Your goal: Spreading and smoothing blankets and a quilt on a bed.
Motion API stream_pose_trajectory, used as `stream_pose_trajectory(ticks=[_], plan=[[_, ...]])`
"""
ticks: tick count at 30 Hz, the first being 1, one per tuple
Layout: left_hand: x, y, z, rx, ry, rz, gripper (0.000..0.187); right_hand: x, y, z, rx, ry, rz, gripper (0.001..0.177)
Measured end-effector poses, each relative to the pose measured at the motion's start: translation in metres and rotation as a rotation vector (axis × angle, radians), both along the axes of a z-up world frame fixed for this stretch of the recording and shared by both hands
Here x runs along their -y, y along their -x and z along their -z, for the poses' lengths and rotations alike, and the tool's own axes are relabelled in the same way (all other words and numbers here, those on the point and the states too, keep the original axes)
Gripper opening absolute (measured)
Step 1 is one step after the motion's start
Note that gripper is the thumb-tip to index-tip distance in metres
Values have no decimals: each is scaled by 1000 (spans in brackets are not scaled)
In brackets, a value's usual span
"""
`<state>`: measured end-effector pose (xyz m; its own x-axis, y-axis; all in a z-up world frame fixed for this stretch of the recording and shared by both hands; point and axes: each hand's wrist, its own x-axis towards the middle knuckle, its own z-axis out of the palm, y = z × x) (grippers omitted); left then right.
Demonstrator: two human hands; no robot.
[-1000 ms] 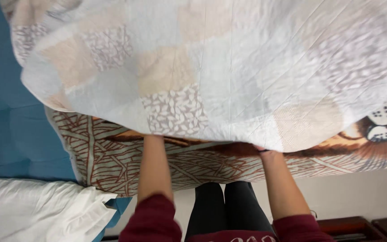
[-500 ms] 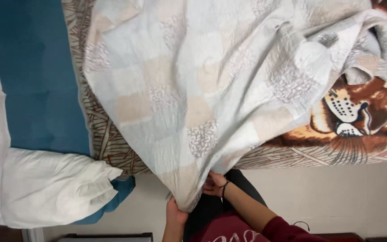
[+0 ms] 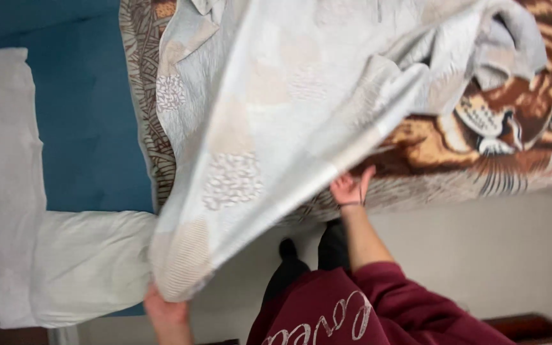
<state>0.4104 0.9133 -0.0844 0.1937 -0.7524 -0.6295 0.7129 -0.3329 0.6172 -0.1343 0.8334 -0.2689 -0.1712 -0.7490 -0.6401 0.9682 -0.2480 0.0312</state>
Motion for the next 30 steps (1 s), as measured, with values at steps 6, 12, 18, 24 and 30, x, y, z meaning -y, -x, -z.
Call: stream_pose_trajectory(ticks=[6,12,18,24,30], plan=[[49,-46,-101,92,257,49,61,-26,-64,-78,-201,269,-306,53],[50,-58,3,261,246,111,56,-139,-175,35,-291,-196,-924,24],[37,-79,73,584,8,80,44,-207,-168,84,-474,-384,-1222,28],[9,-182,83,933,-111,-107,32,-212,-96,9,-561,-432,-867,26],[-8,-201,102,955,-80,-143,6,-273,-43,49,-463,-526,-795,29]])
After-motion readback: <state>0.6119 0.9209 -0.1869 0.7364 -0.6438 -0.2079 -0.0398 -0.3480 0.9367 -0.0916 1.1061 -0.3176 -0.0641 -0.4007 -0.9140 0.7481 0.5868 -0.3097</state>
